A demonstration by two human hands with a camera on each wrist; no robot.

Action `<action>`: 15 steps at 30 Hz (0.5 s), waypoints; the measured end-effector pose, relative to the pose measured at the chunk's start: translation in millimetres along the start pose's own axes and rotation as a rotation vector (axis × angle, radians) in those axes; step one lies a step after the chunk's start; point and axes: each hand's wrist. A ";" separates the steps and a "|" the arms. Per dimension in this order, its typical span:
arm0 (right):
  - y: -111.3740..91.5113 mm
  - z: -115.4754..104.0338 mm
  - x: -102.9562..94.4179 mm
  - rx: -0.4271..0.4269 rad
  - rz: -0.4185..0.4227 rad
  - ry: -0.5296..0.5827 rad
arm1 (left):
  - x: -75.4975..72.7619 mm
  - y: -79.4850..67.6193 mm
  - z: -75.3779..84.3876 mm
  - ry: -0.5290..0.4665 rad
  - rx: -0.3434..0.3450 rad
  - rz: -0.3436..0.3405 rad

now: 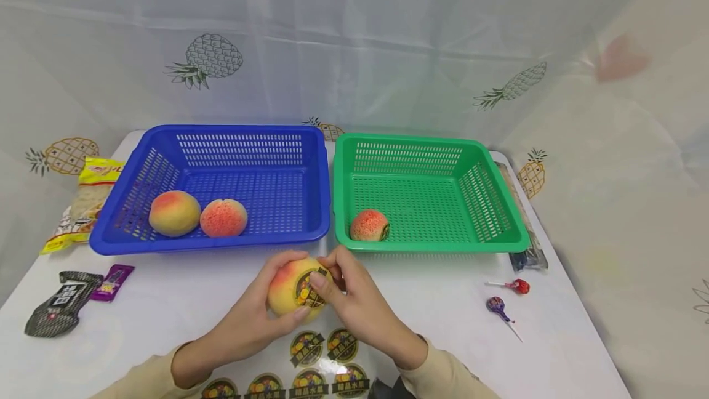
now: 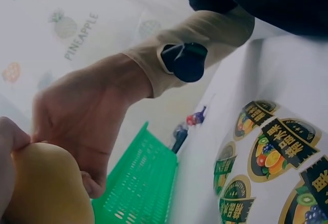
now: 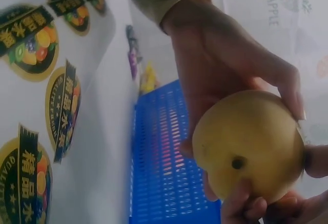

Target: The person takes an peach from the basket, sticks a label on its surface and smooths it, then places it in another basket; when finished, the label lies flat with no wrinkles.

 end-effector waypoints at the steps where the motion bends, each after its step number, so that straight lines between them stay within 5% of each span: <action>1: -0.2 0.0 -0.3 0.009 -0.013 0.010 | 0.3 -0.2 -0.8 0.009 0.008 -0.002; 5: -0.2 1.4 -2.0 0.041 -0.039 0.030 | 0.8 0.0 -1.8 0.035 0.009 -0.019; 10: 0.6 8.6 -9.5 0.114 -0.029 0.030 | -2.5 4.6 9.1 0.054 -0.085 -0.078; 13: -1.1 11.5 -24.1 0.149 0.064 -0.078 | -6.1 10.4 21.2 0.034 -0.132 -0.103; 15: -3.8 13.6 -43.1 0.136 0.201 -0.212 | -8.1 16.1 27.5 0.022 -0.144 -0.093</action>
Point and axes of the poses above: each hand's wrist, its own y-axis towards the middle knuckle, its own x-axis out of the palm, z = x × y, and after that the axes turned 1 degree about -x, right-handed
